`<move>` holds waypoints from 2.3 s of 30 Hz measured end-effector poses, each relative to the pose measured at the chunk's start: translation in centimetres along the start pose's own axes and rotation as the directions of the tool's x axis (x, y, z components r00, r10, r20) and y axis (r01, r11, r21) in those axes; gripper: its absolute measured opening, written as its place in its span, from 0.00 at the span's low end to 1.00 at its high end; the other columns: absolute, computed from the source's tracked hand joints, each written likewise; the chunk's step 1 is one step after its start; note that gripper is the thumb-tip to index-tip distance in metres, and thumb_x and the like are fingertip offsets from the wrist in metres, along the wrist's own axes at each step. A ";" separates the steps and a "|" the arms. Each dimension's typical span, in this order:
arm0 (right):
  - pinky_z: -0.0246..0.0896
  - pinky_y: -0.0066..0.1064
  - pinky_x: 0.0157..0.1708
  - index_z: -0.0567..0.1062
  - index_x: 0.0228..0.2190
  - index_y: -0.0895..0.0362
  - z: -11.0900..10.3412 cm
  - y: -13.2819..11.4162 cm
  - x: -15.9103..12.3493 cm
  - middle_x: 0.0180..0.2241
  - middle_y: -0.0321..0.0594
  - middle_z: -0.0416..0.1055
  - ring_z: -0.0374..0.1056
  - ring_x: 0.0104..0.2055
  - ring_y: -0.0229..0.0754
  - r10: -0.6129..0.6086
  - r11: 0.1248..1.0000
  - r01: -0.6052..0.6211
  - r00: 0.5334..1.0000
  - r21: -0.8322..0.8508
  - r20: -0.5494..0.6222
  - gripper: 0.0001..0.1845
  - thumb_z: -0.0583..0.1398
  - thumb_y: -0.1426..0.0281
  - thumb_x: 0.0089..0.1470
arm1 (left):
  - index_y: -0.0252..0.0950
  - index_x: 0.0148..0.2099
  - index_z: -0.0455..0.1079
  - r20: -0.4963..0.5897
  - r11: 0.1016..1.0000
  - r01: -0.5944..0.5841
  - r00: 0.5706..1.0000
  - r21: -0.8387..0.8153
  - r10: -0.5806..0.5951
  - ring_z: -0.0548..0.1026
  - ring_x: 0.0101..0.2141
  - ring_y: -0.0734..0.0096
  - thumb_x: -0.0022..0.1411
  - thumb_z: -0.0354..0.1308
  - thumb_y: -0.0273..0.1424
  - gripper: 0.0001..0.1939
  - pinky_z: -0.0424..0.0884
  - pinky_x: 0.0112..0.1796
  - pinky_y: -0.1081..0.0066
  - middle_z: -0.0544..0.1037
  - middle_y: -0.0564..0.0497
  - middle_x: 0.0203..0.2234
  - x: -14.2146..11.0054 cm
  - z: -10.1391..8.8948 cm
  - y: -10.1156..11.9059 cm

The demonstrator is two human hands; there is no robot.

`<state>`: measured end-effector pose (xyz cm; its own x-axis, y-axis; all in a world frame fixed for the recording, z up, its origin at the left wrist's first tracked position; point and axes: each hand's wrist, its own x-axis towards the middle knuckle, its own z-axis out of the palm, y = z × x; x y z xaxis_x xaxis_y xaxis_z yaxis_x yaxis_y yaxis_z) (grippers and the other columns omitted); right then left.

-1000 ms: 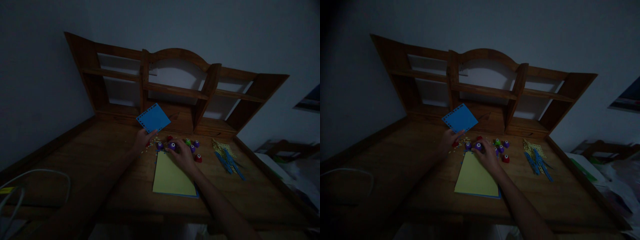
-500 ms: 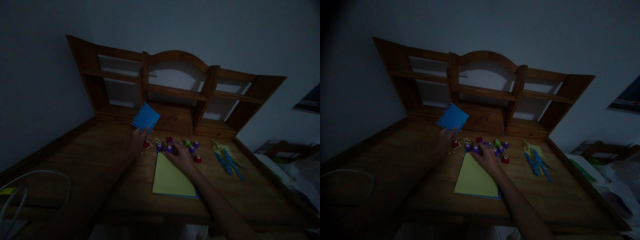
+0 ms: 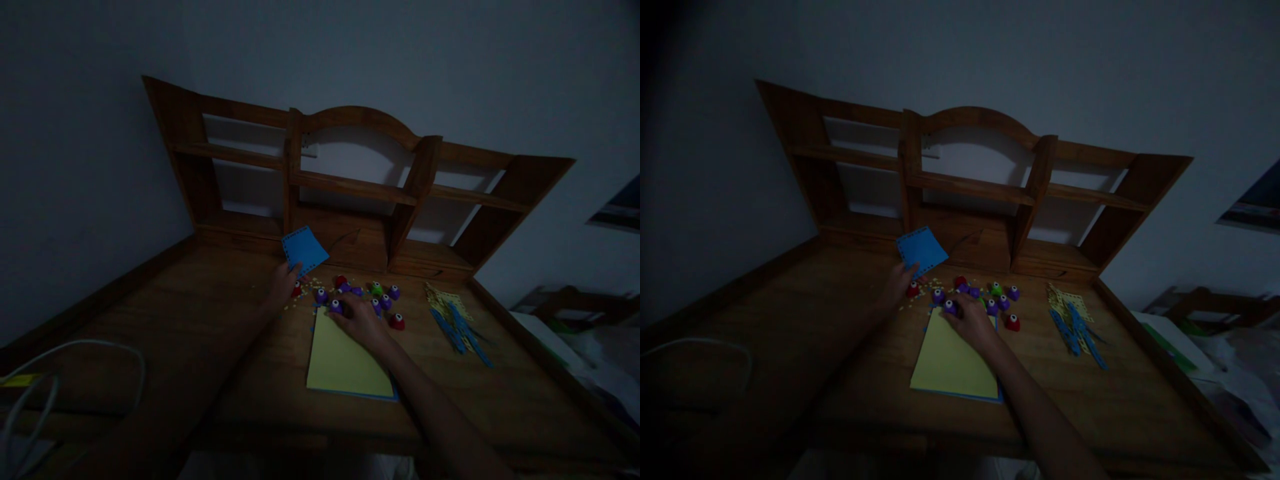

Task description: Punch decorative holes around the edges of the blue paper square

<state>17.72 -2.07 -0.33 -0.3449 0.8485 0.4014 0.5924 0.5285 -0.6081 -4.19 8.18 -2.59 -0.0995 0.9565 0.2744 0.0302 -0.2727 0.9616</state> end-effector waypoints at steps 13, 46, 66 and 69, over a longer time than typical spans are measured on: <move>0.60 0.31 0.38 0.74 0.43 0.55 0.1 0.3 -0.1 0.40 0.42 0.70 0.67 0.38 0.41 -0.056 0.997 0.056 0.998 -0.048 -0.005 0.13 0.60 0.72 0.54 | 0.33 0.28 0.68 0.100 0.973 0.226 0.970 -0.047 -0.221 0.71 0.17 0.67 0.61 0.48 0.42 0.19 0.66 0.20 0.71 0.74 0.50 0.15 1.1 -0.3 -1.0; 0.59 0.33 0.42 0.73 0.42 0.54 0.0 0.2 -0.1 0.41 0.41 0.72 0.68 0.43 0.43 -0.089 0.994 0.085 0.995 -0.067 -0.045 0.10 0.56 0.69 0.58 | 0.31 0.35 0.70 0.219 0.979 0.204 0.955 -0.002 -0.199 0.72 0.18 0.70 0.58 0.54 0.45 0.19 0.65 0.16 0.73 0.77 0.49 0.22 0.2 0.1 0.1; 0.68 0.35 0.31 0.71 0.45 0.55 -0.4 -3.1 0.3 0.34 0.41 0.75 0.73 0.29 0.44 0.242 0.758 -0.185 0.970 0.626 -0.006 0.22 0.61 0.56 0.52 | 0.30 0.39 0.68 0.336 0.831 0.342 0.920 -0.438 -0.201 0.71 0.17 0.71 0.58 0.57 0.44 0.19 0.63 0.14 0.74 0.76 0.47 0.22 -4.0 3.3 6.6; 0.71 0.38 0.35 0.72 0.43 0.56 0.0 -3.2 0.7 0.36 0.42 0.75 0.74 0.30 0.45 0.268 0.545 -0.256 0.955 0.798 0.124 0.23 0.64 0.56 0.49 | 0.29 0.44 0.69 0.327 0.800 0.315 0.932 -0.511 -0.158 0.76 0.27 0.66 0.57 0.60 0.40 0.19 0.73 0.23 0.70 0.78 0.41 0.33 -5.0 4.0 7.1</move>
<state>15.63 -3.13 1.90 -0.2610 0.9558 0.1357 -0.1701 0.0929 -0.9810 0.48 1.90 2.92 0.2276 0.9683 0.1034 -0.5150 0.0296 0.8567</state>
